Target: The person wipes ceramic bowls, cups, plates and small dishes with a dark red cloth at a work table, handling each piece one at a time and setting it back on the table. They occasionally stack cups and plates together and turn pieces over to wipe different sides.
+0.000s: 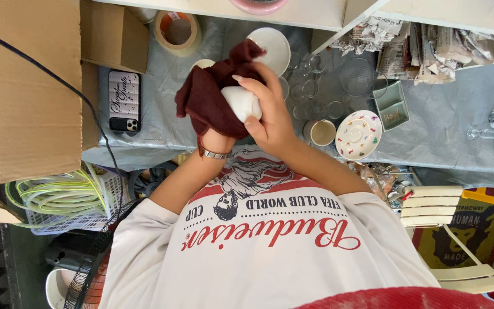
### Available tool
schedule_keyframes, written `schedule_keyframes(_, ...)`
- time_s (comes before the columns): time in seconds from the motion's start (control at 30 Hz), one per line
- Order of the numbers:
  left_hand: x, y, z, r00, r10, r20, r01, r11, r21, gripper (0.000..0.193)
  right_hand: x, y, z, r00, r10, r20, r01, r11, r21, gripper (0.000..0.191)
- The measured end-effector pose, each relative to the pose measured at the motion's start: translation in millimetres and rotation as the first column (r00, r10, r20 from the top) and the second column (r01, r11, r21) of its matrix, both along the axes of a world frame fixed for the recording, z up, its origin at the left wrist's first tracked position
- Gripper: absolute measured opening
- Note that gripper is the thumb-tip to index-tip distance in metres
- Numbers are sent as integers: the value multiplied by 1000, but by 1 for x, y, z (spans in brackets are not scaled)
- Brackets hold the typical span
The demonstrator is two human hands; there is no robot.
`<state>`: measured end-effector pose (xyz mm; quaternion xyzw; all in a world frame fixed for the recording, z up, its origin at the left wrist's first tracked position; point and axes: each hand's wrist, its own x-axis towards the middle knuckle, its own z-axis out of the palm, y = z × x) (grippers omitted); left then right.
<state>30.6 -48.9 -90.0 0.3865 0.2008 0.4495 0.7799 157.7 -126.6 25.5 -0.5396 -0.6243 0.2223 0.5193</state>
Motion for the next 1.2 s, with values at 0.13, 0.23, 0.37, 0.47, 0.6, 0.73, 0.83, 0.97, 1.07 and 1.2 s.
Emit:
schedule_keyframes(0.13, -3, -13, 3, 876, -47, 480, 325, 793, -516, 51, 4, 9, 14, 940, -107, 324, 82, 993, 89, 63)
schedule_keyframes(0.23, -4, -19, 17, 828, -134, 545, 442, 754, -486, 56, 4, 12, 15, 956, -128, 263, 102, 989, 110, 59)
schedule_keyframes(0.37, -6, -21, 29, 878, 83, -471, 168, 869, 466, 52, 8, 9, 13, 991, -40, -129, 40, 999, 1, 52)
schedule_keyframes(0.47, -22, -13, 28, 956, -227, -187, 261, 947, 186, 63, 14, 6, 17, 978, 69, -196, -81, 995, -56, 47)
schedule_keyframes(0.6, -46, -5, 20, 963, -71, -259, 154, 936, 317, 53, 18, 3, 24, 971, 238, -35, -241, 959, -152, 42)
schedule_keyframes(0.73, -53, -10, 6, 951, -43, -307, 138, 945, 296, 55, 16, 5, 29, 958, 211, 194, -193, 975, -110, 54)
schedule_keyframes(0.83, -47, -17, -10, 991, -137, -6, 133, 974, -184, 49, 19, 5, 32, 913, 151, 379, -130, 988, -81, 61)
schedule_keyframes(0.97, -44, -18, -23, 949, -287, -134, 279, 957, -74, 40, 28, 1, 38, 890, 204, 407, -190, 979, -75, 72)
schedule_keyframes(1.07, -52, -17, -13, 896, -394, 206, 443, 758, -478, 41, 38, -3, 41, 887, 319, 334, -285, 947, -148, 75)
schedule_keyframes(1.2, -64, -18, 28, 882, -472, 2, 443, 827, -347, 40, 52, -12, 36, 889, 395, 233, -355, 914, -195, 72)
